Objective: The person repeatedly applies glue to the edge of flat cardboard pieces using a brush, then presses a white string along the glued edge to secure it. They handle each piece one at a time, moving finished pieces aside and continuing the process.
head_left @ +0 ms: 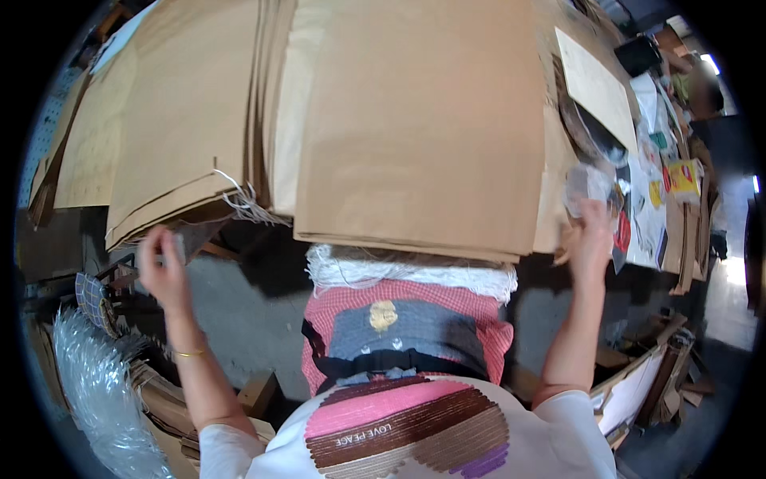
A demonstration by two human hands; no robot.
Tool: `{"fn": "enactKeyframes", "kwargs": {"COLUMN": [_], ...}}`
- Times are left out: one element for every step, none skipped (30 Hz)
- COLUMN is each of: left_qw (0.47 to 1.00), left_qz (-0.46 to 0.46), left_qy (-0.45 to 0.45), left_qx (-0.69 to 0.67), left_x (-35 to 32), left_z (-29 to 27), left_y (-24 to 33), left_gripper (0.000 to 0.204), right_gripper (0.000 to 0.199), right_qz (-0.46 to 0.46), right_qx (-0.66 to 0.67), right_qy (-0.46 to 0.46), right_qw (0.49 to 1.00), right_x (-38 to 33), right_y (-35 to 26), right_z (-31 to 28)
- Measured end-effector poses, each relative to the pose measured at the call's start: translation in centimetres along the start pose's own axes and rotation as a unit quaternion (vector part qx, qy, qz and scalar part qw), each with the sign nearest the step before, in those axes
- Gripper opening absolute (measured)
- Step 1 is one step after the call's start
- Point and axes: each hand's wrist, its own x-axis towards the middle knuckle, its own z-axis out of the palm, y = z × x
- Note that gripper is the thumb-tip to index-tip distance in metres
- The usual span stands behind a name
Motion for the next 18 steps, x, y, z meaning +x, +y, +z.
{"fn": "enactKeyframes", "kwargs": {"left_qw": [0.996, 0.984, 0.960, 0.933, 0.900, 0.861, 0.844, 0.823, 0.816, 0.826, 0.835, 0.845, 0.826, 0.829, 0.833, 0.838, 0.855, 0.865], "left_qz": [-0.010, 0.082, 0.148, 0.175, 0.200, 0.223, 0.237, 0.253, 0.241, 0.240, 0.240, 0.239, 0.247, 0.236, 0.223, 0.210, 0.189, 0.189], "left_qy": [-0.077, -0.144, -0.217, -0.280, -0.358, -0.432, -0.464, -0.496, -0.509, -0.491, -0.472, -0.452, -0.492, -0.490, -0.488, -0.484, -0.464, -0.443], "left_qx": [-0.051, -0.068, -0.098, -0.141, -0.147, -0.149, -0.129, -0.110, -0.131, -0.140, -0.148, -0.156, -0.123, -0.127, -0.134, -0.139, -0.136, -0.139], "left_x": [-2.1, -3.6, -5.0, -6.5, -7.8, -8.8, -9.6, -10.3, -10.7, -11.5, -12.4, -13.3, -14.0, -13.9, -13.9, -13.8, -13.4, -12.9], "left_z": [1.1, 2.6, 3.7, 4.8, 5.6, 6.0, 6.6, 7.3, 8.1, 8.9, 9.9, 10.9, 11.7, 11.8, 11.8, 11.6, 10.9, 10.2], "left_y": [3.6, 7.1, 9.8, 11.7, 13.1, 14.1, 14.8, 15.4, 15.8, 15.9, 15.8, 15.4, 14.4, 14.3, 14.4, 14.4, 15.0, 15.4], "left_gripper": [0.005, 0.006, 0.013, 0.012, 0.009, 0.007, 0.006, 0.007, 0.009, 0.009, 0.009, 0.008, 0.008, 0.008, 0.008, 0.007, 0.006, 0.005], "right_gripper": [0.040, 0.042, 0.043, 0.044, 0.045, 0.045, 0.044, 0.044, 0.044, 0.042, 0.041, 0.039, 0.035, 0.032, 0.028, 0.022, 0.017, 0.012], "right_qz": [-0.008, -0.021, -0.025, -0.029, -0.033, -0.036, -0.038, -0.037, -0.037, -0.057, -0.078, -0.100, -0.120, -0.140, -0.161, -0.083, -0.002, 0.079], "right_qx": [-0.100, -0.195, -0.203, -0.209, -0.214, -0.209, -0.204, -0.200, -0.191, -0.182, -0.174, -0.165, -0.127, -0.088, -0.050, 0.088, 0.222, 0.348], "right_qy": [0.008, 0.016, -0.002, -0.017, -0.029, -0.034, -0.038, -0.043, -0.046, -0.039, -0.031, -0.023, 0.033, 0.090, 0.146, 0.166, 0.181, 0.192], "right_qw": [0.995, 0.980, 0.979, 0.977, 0.976, 0.977, 0.978, 0.978, 0.980, 0.981, 0.981, 0.981, 0.984, 0.982, 0.975, 0.979, 0.958, 0.914], "right_x": [0.2, 0.2, 0.1, 0.3, 0.3, 0.2, 0.2, -0.2, -0.5, -0.6, -0.7, -0.7, -0.9, -1.0, -1.2, -1.7, -2.6, -3.5], "right_y": [3.4, 6.0, 6.8, 7.2, 7.7, 8.5, 9.5, 10.2, 10.0, 10.6, 11.5, 11.6, 11.5, 10.6, 9.6, 8.3, 6.7, 5.2], "right_z": [-0.8, -1.1, -1.2, -1.6, -1.8, -1.8, -1.8, -1.9, -1.9, -1.9, -1.8, -1.9, -2.2, -2.6, -3.0, -3.1, -3.2, -3.3]}}
